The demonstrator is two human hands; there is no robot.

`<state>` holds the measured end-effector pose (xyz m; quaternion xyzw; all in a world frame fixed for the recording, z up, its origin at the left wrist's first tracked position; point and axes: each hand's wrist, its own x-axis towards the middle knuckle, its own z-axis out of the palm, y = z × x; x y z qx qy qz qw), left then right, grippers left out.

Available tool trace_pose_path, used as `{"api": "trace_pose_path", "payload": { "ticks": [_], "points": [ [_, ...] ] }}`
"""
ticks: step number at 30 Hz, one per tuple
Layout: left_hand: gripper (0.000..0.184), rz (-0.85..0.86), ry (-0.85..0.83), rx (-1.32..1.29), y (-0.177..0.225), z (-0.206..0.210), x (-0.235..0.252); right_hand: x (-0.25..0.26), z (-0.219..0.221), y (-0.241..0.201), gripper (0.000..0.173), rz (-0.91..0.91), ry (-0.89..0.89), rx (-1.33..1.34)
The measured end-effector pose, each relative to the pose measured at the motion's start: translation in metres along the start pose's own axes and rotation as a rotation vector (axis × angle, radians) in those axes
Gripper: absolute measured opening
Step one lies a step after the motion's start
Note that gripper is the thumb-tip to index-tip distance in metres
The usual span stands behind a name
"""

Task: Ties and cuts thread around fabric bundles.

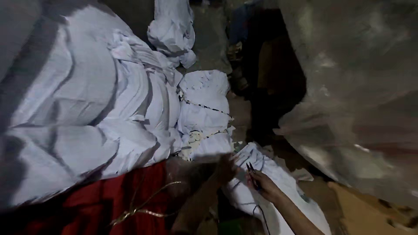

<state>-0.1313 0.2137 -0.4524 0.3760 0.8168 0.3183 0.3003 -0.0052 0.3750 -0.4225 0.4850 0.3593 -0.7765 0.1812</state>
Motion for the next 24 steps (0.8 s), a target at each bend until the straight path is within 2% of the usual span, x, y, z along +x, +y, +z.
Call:
{"api": "trace_pose_path", "payload": {
  "ticks": [2, 4, 5, 7, 9, 10, 11, 13, 14, 16, 20, 22, 24],
  "points": [
    [0.044, -0.226, 0.051, 0.121, -0.072, 0.007, 0.043, 0.048, 0.000, 0.005, 0.023, 0.023, 0.058, -0.155],
    [0.044, -0.468, -0.031, 0.215, -0.131, -0.004, 0.077, 0.084, 0.008, 0.015, 0.028, 0.025, 0.038, -0.287],
    [0.045, -0.537, -0.073, 0.252, -0.159, -0.009, 0.091, 0.101, 0.013, 0.021, 0.031, 0.019, 0.013, -0.349],
    [0.053, -0.603, -0.161, 0.267, -0.204, -0.012, 0.109, 0.130, 0.025, 0.029, 0.039, 0.032, -0.027, -0.474],
    [0.071, -0.665, -0.213, 0.260, -0.235, -0.007, 0.115, 0.150, 0.043, 0.027, 0.044, 0.063, -0.033, -0.560],
    [0.076, -0.703, -0.201, 0.255, -0.247, -0.004, 0.111, 0.160, 0.052, 0.025, 0.045, 0.070, -0.043, -0.585],
    [0.069, -0.711, -0.122, 0.251, -0.258, 0.000, 0.103, 0.168, 0.060, 0.020, 0.046, 0.075, -0.058, -0.600],
    [0.041, -0.653, 0.102, 0.179, -0.274, 0.009, 0.081, 0.183, 0.073, 0.012, 0.045, 0.045, -0.102, -0.621],
    [0.039, -0.647, 0.153, 0.140, -0.278, 0.012, 0.067, 0.190, 0.077, 0.010, 0.044, 0.030, -0.124, -0.625],
    [0.042, -0.696, 0.152, 0.118, -0.278, 0.013, 0.034, 0.206, 0.083, 0.007, 0.043, 0.029, -0.149, -0.650],
    [0.047, -0.968, -0.022, 0.141, -0.268, 0.000, -0.022, 0.237, 0.096, -0.001, 0.043, 0.037, -0.169, -0.728],
    [0.045, -0.973, -0.045, 0.141, -0.260, -0.015, -0.025, 0.249, 0.107, -0.009, 0.043, 0.027, -0.162, -0.767],
    [0.040, -0.871, 0.102, 0.171, -0.254, -0.028, -0.008, 0.263, 0.114, -0.014, 0.042, -0.026, -0.157, -0.816]
  ]
}}
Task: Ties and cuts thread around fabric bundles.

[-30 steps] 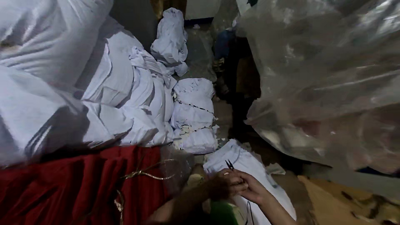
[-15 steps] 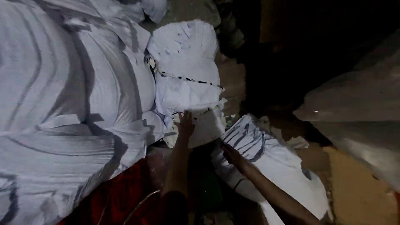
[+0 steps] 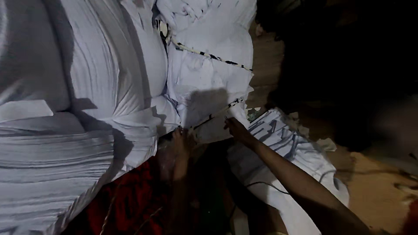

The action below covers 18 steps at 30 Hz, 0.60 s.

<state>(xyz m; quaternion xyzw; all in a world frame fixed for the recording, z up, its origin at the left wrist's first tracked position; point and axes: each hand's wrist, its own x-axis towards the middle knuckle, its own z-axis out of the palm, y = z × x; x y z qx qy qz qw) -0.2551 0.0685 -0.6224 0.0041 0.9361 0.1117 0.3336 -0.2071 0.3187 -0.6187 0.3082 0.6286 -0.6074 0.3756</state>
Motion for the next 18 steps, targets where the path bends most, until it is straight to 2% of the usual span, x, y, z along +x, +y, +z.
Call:
{"api": "trace_pose_path", "payload": {
  "ticks": [4, 7, 8, 10, 13, 15, 18],
  "points": [
    [0.034, 0.159, 0.219, -0.041, 0.030, -0.009, 0.060, 0.032, 0.001, -0.007, 0.043, -0.139, 0.022, -0.044],
    [0.039, 0.284, 0.212, -0.088, 0.039, -0.009, 0.113, 0.051, 0.006, -0.013, 0.043, -0.169, 0.054, -0.017],
    [0.046, 0.265, 0.165, -0.080, 0.042, -0.008, 0.122, 0.053, 0.008, -0.016, 0.042, -0.162, 0.057, 0.004],
    [0.057, 0.108, 0.041, -0.026, 0.050, -0.009, 0.125, 0.055, 0.011, -0.018, 0.043, -0.142, 0.043, 0.038],
    [0.045, -0.028, -0.032, -0.058, 0.045, -0.012, 0.117, 0.056, 0.014, -0.019, 0.044, -0.102, 0.020, 0.046],
    [0.043, -0.053, 0.079, -0.267, 0.027, -0.013, 0.104, 0.058, 0.015, -0.016, 0.044, -0.087, 0.029, 0.040],
    [0.039, -0.048, 0.339, -0.515, -0.001, -0.007, 0.087, 0.061, 0.017, -0.016, 0.045, -0.078, 0.023, 0.078]
  ]
}}
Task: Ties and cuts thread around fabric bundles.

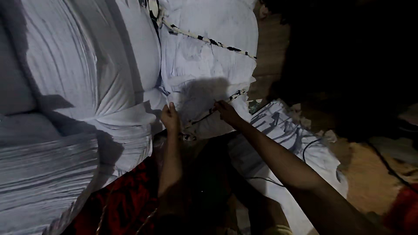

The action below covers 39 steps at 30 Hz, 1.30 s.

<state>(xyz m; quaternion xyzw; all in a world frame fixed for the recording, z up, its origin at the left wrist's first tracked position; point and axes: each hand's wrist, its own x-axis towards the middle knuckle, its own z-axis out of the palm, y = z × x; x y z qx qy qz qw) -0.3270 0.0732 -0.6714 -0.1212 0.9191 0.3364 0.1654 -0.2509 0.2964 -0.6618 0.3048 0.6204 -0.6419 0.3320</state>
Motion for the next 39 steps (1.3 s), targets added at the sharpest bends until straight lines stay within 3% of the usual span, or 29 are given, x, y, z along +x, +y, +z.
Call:
{"api": "trace_pose_path", "payload": {
  "ticks": [4, 10, 13, 17, 23, 27, 29, 31, 34, 36, 39],
  "points": [
    [0.043, -0.027, -0.001, -0.204, -0.008, -0.007, -0.005, 0.006, 0.012, 0.003, 0.043, -0.064, 0.016, 0.061],
    [0.039, -0.342, -0.116, -0.590, 0.004, 0.004, 0.016, 0.006, 0.033, -0.009, 0.043, -0.074, -0.038, 0.097],
    [0.038, -0.395, -0.086, -0.648, 0.000, 0.011, 0.014, 0.009, 0.042, -0.016, 0.042, -0.117, -0.058, 0.079],
    [0.028, -0.397, -0.126, -0.651, -0.002, 0.013, 0.004, 0.040, 0.057, -0.014, 0.047, -0.214, -0.016, -0.007],
    [0.039, -0.555, -0.259, -0.795, -0.015, 0.004, -0.019, 0.079, 0.065, -0.021, 0.056, -0.162, -0.072, -0.186],
    [0.034, -0.586, -0.137, -0.861, -0.024, 0.018, -0.036, 0.059, 0.076, -0.028, 0.055, -0.021, 0.073, -0.105],
    [0.041, -0.608, -0.138, -0.835, -0.021, 0.023, -0.049, 0.048, 0.087, -0.028, 0.052, 0.092, 0.115, -0.037],
    [0.043, -0.618, -0.179, -0.761, -0.024, 0.028, -0.062, 0.042, 0.094, -0.025, 0.061, 0.136, 0.099, -0.013],
    [0.042, -0.632, -0.221, -0.638, -0.025, 0.027, -0.073, 0.039, 0.095, -0.018, 0.062, 0.097, 0.085, -0.054],
    [0.033, -0.646, -0.166, -0.650, -0.014, 0.029, -0.066, 0.036, 0.092, -0.014, 0.058, 0.054, 0.115, -0.070],
    [0.038, -0.707, -0.109, -0.613, 0.000, 0.031, -0.053, 0.032, 0.085, -0.003, 0.054, 0.012, 0.130, -0.045]
  ]
}}
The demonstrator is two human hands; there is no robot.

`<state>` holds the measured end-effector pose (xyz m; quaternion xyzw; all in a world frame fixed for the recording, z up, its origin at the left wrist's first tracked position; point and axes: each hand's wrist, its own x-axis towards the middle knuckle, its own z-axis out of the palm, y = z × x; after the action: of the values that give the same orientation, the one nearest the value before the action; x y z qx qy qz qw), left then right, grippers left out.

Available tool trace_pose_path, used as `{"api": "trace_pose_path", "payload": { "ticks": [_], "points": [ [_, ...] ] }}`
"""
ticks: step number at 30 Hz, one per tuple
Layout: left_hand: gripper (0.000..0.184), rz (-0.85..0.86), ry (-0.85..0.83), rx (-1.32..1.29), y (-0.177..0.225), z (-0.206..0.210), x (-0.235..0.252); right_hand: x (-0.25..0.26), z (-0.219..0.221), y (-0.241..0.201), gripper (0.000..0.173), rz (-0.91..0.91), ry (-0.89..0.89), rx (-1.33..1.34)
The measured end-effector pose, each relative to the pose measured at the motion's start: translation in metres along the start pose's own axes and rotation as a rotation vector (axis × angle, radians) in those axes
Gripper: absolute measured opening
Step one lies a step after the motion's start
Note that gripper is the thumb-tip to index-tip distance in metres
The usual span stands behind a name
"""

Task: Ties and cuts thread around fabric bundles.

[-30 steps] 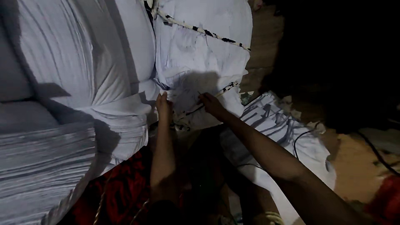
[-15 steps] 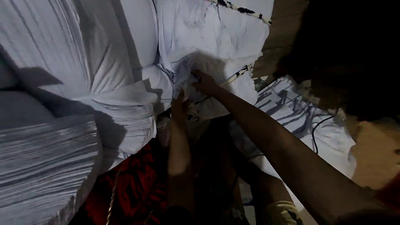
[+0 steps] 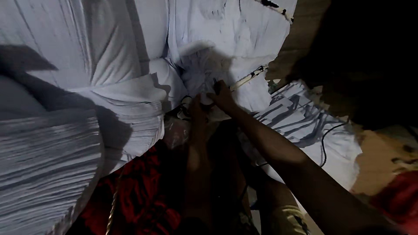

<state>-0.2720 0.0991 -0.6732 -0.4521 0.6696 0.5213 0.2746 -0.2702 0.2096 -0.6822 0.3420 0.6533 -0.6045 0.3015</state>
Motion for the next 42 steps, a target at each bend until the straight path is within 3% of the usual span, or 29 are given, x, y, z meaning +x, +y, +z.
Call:
{"api": "trace_pose_path", "payload": {
  "ticks": [2, 11, 21, 24, 27, 30, 33, 35, 39, 42],
  "points": [
    [0.050, -0.011, 0.022, 0.039, 0.004, 0.001, 0.010, 0.000, -0.004, 0.010, 0.053, -0.032, -0.002, -0.001],
    [0.037, 0.220, 0.256, 0.070, -0.018, 0.003, 0.016, 0.003, -0.005, 0.031, 0.046, -0.077, 0.006, 0.026],
    [0.038, 0.248, 0.224, -0.047, -0.026, 0.001, 0.016, -0.001, -0.008, 0.038, 0.048, -0.132, 0.010, 0.044],
    [0.034, 0.363, 0.248, 0.175, -0.026, -0.002, 0.018, -0.001, -0.008, 0.039, 0.048, -0.118, 0.002, 0.053],
    [0.057, 0.639, 0.211, 0.568, -0.023, -0.007, 0.021, 0.000, -0.009, 0.040, 0.049, -0.115, -0.012, 0.048],
    [0.043, 0.882, 0.147, 0.888, -0.017, -0.009, 0.026, 0.000, -0.011, 0.040, 0.051, -0.113, -0.017, 0.032],
    [0.029, 0.816, 0.134, 0.858, -0.009, -0.009, 0.032, -0.001, -0.011, 0.040, 0.050, -0.126, -0.009, 0.030],
    [0.031, 0.681, 0.132, 0.727, -0.002, -0.009, 0.035, -0.001, -0.011, 0.041, 0.048, -0.127, -0.005, 0.040],
    [0.031, 0.626, 0.084, 0.546, -0.001, -0.013, 0.044, -0.001, -0.011, 0.040, 0.049, -0.106, -0.011, 0.029],
    [0.031, 0.566, 0.140, 0.386, 0.003, -0.008, 0.042, 0.000, -0.011, 0.040, 0.048, -0.105, -0.002, 0.039]
  ]
}}
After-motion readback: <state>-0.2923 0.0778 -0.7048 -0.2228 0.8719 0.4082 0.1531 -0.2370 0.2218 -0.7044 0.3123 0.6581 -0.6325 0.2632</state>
